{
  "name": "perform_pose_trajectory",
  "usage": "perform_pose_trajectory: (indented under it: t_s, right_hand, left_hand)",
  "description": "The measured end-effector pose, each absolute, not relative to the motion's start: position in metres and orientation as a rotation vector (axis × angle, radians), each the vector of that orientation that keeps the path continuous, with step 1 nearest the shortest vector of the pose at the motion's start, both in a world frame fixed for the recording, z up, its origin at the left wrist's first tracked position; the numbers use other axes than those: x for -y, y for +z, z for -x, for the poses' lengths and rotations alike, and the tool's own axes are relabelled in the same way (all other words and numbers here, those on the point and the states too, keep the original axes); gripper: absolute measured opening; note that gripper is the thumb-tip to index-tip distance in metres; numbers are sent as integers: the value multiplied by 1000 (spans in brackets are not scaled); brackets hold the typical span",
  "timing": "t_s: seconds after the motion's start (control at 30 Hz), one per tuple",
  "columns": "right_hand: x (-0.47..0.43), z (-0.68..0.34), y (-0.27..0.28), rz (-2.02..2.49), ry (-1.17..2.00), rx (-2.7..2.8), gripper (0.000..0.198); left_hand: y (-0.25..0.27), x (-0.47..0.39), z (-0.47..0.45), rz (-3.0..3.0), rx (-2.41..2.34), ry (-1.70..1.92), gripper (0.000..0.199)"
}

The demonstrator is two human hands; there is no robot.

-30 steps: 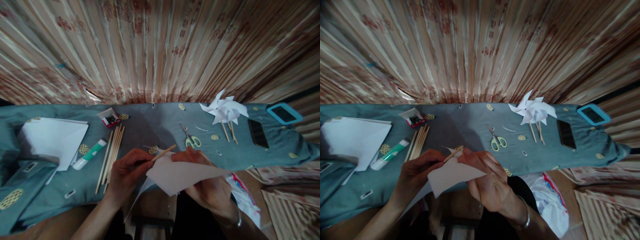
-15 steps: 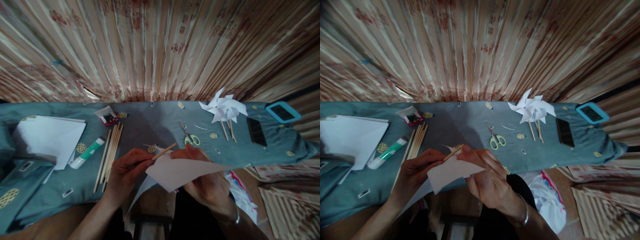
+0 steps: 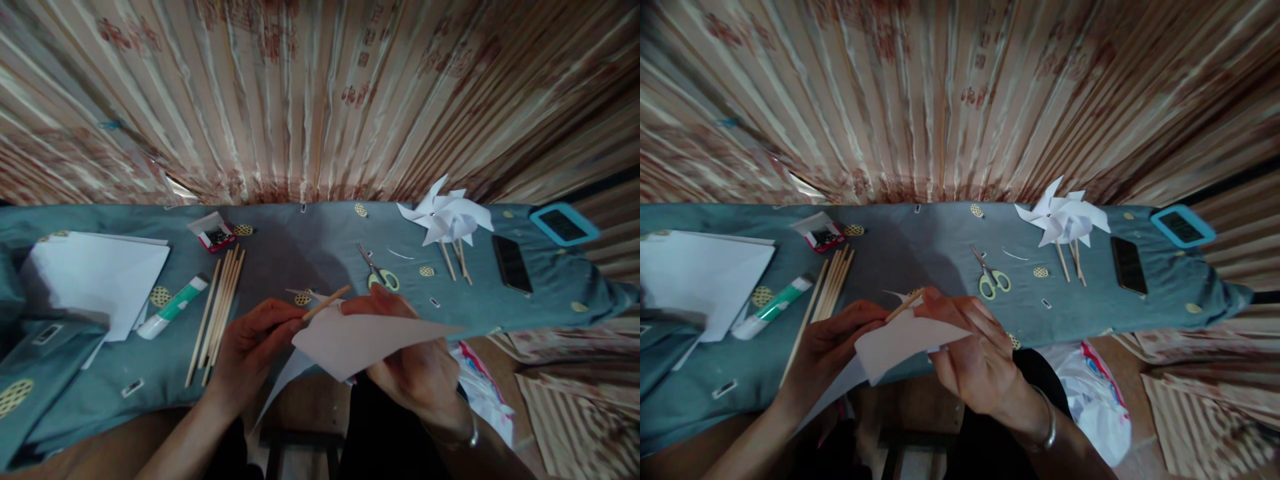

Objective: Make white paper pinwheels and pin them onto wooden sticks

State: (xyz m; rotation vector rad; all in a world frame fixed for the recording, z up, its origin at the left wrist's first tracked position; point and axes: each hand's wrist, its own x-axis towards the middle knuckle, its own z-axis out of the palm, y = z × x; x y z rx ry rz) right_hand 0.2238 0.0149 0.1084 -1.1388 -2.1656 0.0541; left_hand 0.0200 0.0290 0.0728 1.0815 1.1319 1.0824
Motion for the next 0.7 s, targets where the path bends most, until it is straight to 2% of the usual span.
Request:
perform_pose_trajectory:
  t_s: [0.23, 0.5, 0.6, 0.7]
  right_hand:
    - [-16, -223, 111, 1117, 68, 2157, 78]
    - [-18, -227, 109, 1054, 74, 2164, 77]
    - [-18, -226, 111, 1139, 20, 2158, 72]
    - [-17, -224, 112, 1127, -59, 2151, 58]
  left_hand:
    - [76, -29, -22, -1054, -1149, 1081, 13]
    - [73, -29, -23, -921, -1186, 1042, 18]
    - [74, -29, -23, -937, -1161, 1030, 19]
    - [77, -29, -23, -967, -1168, 1033, 20]
